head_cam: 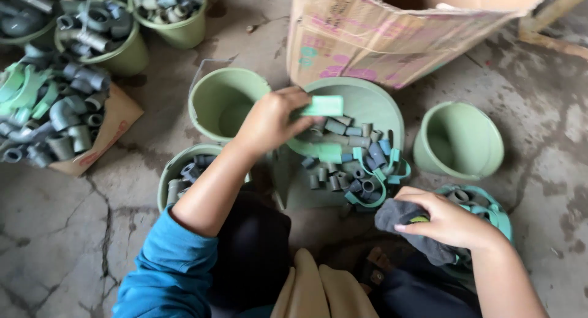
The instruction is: The person sits on the floor and wipes small plastic pipe fittings with a dark cloth. They pick up each piece from a green bucket, wipe it, and place it into another bucket. The process is repeated for multiple items.
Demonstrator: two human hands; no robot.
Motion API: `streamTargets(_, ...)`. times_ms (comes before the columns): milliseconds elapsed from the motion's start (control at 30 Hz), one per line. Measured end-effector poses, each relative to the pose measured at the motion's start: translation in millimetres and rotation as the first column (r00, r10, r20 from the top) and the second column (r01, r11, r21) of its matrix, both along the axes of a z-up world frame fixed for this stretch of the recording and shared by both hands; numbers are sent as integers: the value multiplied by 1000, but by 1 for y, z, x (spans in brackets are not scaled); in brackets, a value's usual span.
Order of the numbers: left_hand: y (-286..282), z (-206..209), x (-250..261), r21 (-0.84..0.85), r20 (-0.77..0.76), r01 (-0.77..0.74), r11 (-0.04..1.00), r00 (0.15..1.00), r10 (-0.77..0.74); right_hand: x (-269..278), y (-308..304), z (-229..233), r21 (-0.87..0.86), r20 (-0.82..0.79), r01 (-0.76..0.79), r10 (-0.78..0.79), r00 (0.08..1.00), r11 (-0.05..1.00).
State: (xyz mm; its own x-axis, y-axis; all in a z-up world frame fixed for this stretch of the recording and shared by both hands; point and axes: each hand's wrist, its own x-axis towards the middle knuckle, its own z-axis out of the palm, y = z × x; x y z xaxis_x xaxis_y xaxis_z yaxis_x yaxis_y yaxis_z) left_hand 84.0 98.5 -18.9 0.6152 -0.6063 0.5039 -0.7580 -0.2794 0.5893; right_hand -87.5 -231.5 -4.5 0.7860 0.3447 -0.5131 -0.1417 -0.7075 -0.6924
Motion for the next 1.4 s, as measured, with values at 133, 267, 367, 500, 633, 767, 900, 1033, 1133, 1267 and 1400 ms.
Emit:
streamTargets(133,63,-43,-10,-35,-191,-403,914,901,390,17,16,-24,-231,-62,1,-16,998,973)
streamTargets(267,117,-83,-43,-112,-640,-715,690,583,500,45,92,-9,-206,-189,385,-423,886,899)
streamTargets(367,147,-147,-61,-280,-846,-817,505,458,273,72,142,-34,124,-94,465,-456,885,877)
streamTargets(500,169,-135,-99,-408,-913,-858,311,391,-118,126,226,-68,252,172,225,-273,947,941)
streamTargets(633,180,-118,-115,-393,-920,-850,352,359,-160,144,322,-85,423,105,178,-243,964,889)
streamTargets(767,195,-132,-117,-338,-939,-871,356,337,-66,147,387,-74,371,16,144,-162,987,917)
streamTargets(900,202,-207,-116,-224,-970,-924,311,243,23,167,408,-110,-39,87,-77,80,993,996)
streamTargets(1033,197,-254,-109,-159,-928,-899,408,277,250,176,417,-135,-117,35,-98,102,994,988)
streamTargets(1133,190,-256,-107,-298,-946,-905,303,323,36,185,412,-162,-186,26,-120,127,992,975)
streamTargets(1267,205,-302,-111,-31,-987,-917,397,90,133,196,393,-182,-185,0,-47,48,999,982)
streamTargets(1400,217,-257,-121,249,-927,-757,604,-6,374,175,377,-124,-44,-44,94,-96,994,995)
